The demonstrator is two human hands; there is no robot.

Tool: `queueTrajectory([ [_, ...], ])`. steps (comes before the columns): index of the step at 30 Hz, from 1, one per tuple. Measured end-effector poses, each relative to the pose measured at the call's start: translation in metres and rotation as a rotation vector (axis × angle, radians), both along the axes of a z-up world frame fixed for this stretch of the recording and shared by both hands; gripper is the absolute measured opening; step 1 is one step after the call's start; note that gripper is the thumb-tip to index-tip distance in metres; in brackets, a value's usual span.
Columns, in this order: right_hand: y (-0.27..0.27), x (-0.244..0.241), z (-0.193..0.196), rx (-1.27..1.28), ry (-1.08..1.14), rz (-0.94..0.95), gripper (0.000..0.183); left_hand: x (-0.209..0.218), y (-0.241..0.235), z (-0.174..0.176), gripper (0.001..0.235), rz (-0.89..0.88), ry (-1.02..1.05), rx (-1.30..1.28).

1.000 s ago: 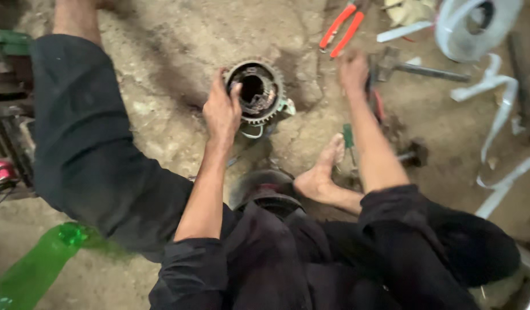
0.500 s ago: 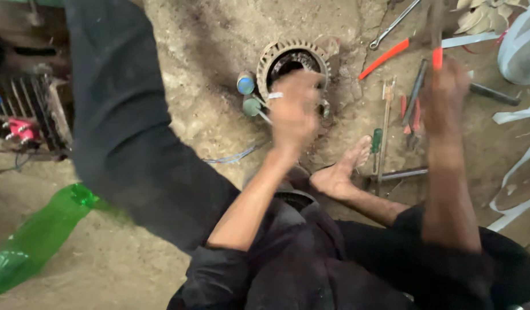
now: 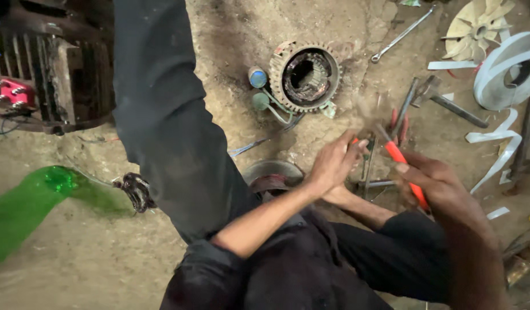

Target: The person is repairing an electric motor stator while sitting on the floor. They use a screwdriver to adjust internal components and a hammer with a metal rod to tap the stator housing.

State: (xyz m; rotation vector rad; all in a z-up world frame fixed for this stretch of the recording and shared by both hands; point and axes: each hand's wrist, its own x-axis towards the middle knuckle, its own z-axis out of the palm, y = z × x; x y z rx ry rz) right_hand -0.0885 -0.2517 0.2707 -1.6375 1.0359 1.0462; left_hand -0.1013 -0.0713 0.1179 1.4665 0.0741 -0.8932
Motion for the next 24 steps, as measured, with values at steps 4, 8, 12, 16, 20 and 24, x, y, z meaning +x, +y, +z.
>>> queueTrajectory([
  [4, 0.024, 0.024, -0.032, 0.147, -0.002, 0.023, 0.049, -0.003, 0.007, 0.009, 0.042, 0.300, 0.416, -0.190],
  [8, 0.019, 0.044, -0.050, 0.062, -0.292, 0.501, 0.047, -0.006, 0.008, 0.011, 0.043, 0.502, 0.485, -0.115],
  [12, 0.005, 0.084, -0.050, 0.178, -0.596, 0.779, 0.039, -0.017, 0.013, 0.009, 0.050, 0.398, 0.368, 0.003],
  [16, 0.035, 0.106, -0.094, -0.336, -1.029, 1.105, 0.020, -0.041, 0.012, -0.003, 0.044, -0.108, 0.025, 0.100],
  [20, 0.075, 0.123, -0.151, -0.166, -0.965, 1.486, 0.011, -0.065, 0.003, -0.016, 0.039, -0.054, -0.384, 0.011],
  [24, 0.077, 0.121, -0.177, -0.134, -0.891, 1.501, 0.024, -0.089, -0.007, -0.030, 0.036, -0.057, -0.470, 0.002],
])
